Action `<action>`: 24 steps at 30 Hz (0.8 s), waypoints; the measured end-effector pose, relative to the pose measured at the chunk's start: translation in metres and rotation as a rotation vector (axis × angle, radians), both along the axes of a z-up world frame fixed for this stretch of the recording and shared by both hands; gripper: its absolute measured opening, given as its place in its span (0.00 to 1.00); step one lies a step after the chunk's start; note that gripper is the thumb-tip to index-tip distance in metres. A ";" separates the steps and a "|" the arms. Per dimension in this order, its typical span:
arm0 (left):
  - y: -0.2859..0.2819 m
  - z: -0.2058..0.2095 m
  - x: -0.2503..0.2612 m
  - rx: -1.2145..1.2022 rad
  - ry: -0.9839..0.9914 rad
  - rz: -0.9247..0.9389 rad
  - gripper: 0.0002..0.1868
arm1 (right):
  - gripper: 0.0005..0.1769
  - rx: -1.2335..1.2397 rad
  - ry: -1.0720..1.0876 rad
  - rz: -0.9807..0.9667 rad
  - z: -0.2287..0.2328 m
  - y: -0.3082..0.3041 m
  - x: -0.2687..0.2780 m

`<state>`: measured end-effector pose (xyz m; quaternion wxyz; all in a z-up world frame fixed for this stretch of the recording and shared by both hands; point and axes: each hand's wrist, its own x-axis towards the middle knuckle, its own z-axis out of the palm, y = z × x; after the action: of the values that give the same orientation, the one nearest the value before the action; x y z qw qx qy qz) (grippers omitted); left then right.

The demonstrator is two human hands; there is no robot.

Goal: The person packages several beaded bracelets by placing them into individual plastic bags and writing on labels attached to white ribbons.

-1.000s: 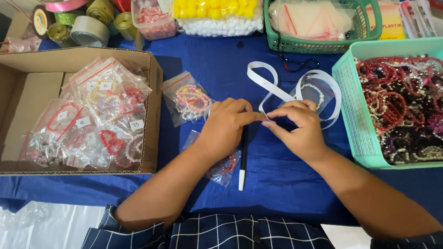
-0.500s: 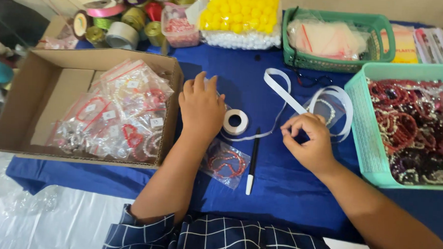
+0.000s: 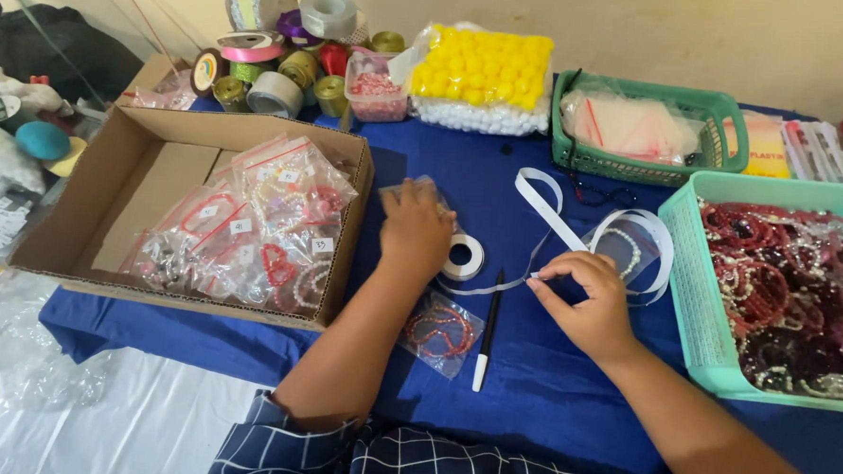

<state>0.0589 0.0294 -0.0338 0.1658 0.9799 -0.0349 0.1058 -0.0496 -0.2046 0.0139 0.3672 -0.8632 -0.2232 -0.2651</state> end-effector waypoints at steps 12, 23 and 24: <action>-0.050 -0.012 0.066 -0.371 -0.007 -0.173 0.41 | 0.12 0.114 0.118 -0.001 -0.003 0.000 0.004; -0.037 0.017 0.050 -0.344 0.015 -0.050 0.18 | 0.13 0.272 0.369 0.008 -0.021 0.005 0.115; -0.037 0.016 0.049 -0.344 0.013 -0.050 0.18 | 0.13 0.273 0.367 0.008 -0.026 0.007 0.125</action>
<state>0.1079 -0.0080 -0.0174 0.3338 0.9365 -0.0398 0.0998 0.0757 -0.1981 -0.0120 0.5159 -0.8384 -0.1183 -0.1300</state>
